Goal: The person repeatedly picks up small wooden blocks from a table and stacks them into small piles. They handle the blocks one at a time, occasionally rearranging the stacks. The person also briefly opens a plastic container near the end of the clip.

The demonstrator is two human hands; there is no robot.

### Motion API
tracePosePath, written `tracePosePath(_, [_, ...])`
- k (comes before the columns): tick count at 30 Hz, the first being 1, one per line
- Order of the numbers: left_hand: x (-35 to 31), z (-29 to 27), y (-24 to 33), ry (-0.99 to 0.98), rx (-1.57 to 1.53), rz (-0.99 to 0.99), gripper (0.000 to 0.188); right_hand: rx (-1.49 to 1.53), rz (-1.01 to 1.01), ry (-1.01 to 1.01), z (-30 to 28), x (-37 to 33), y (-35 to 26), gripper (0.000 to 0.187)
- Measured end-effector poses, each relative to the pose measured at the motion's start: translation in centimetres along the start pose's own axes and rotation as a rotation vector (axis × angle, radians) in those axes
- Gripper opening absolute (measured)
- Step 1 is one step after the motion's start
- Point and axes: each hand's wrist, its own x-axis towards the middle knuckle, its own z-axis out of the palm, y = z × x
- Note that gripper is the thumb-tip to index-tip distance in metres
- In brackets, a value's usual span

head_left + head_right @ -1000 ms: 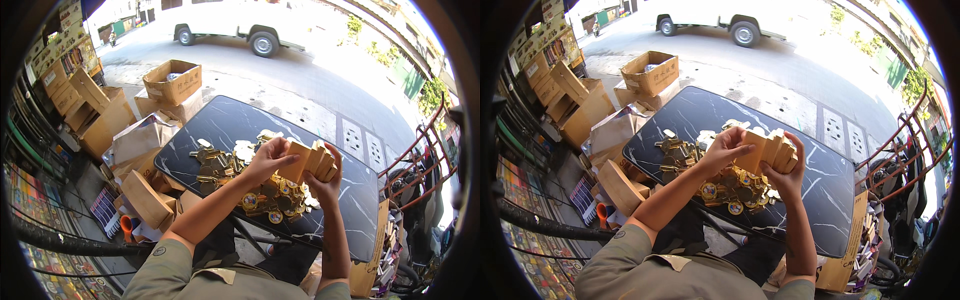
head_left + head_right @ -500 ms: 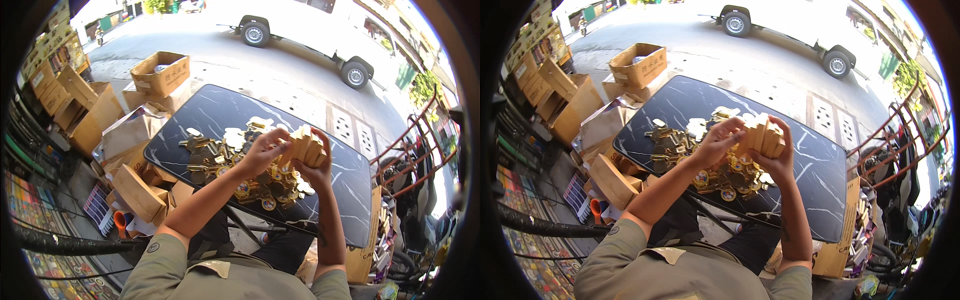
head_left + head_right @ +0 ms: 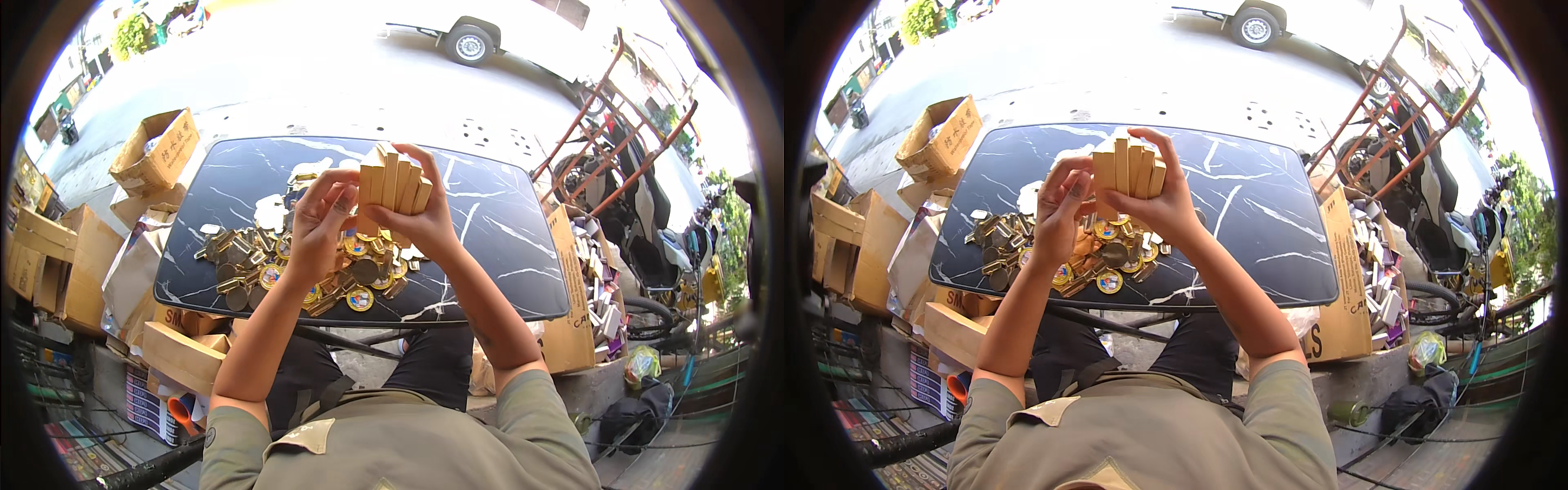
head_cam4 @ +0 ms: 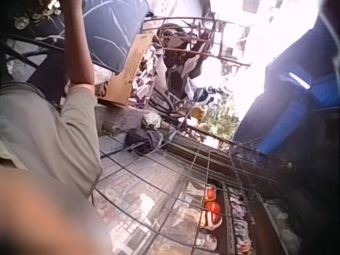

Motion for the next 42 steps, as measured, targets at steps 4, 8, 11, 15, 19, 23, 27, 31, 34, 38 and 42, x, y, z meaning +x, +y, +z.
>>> tracePosePath(4, [-0.8, 0.5, 0.8, -0.141, 0.114, -0.067, 0.014, 0.012, -0.012, 0.015, -0.9, -1.2, -0.7, 0.086])
tracePosePath(8, [-1.7, 1.6, 1.0, -0.255, 0.266, -0.068, 0.007, -0.123, -0.078, 0.059, -2.2, -3.1, -1.6, 0.092])
tracePosePath(11, [-2.0, 3.7, 0.4, -0.195, 0.191, -0.036, 0.004, -0.365, -0.290, 0.073, -3.3, -4.0, -2.5, 0.091])
tracePosePath(15, [-1.9, 5.2, 0.7, -0.305, -0.010, -0.103, 0.007, -0.336, -0.263, 0.102, -4.6, -5.4, -3.9, 0.086])
tracePosePath(19, [-4.4, 8.2, 1.8, -0.337, 0.218, -0.082, 0.014, -0.338, -0.234, 0.067, -6.8, -7.4, -5.5, 0.085])
tracePosePath(23, [-4.8, 9.9, 3.3, -0.471, 0.290, -0.190, 0.028, -0.576, -0.361, 0.158, -7.6, -9.6, -6.7, 0.087])
tracePosePath(27, [-4.3, 12.2, 1.0, -0.414, 0.006, -0.072, 0.031, -0.700, -0.400, 0.252, -7.9, -11.0, -7.9, 0.085])
tracePosePath(31, [-5.1, 13.1, -1.7, -0.380, 0.032, 0.018, 0.023, -0.879, -0.350, 0.275, -8.5, -12.9, -9.0, 0.078])
tracePosePath(34, [-5.8, 13.0, -2.0, -0.416, 0.079, -0.039, 0.021, -0.777, -0.351, 0.279, -9.0, -14.0, -9.3, 0.081])
tracePosePath(38, [-6.2, 13.6, -2.3, -0.293, 0.115, 0.073, 0.027, -0.691, -0.378, 0.348, -8.7, -14.6, -8.7, 0.082])
tracePosePath(42, [-5.6, 12.9, -3.0, -0.162, -0.004, 0.140, 0.022, -0.682, -0.417, 0.391, -7.4, -13.6, -7.1, 0.086])
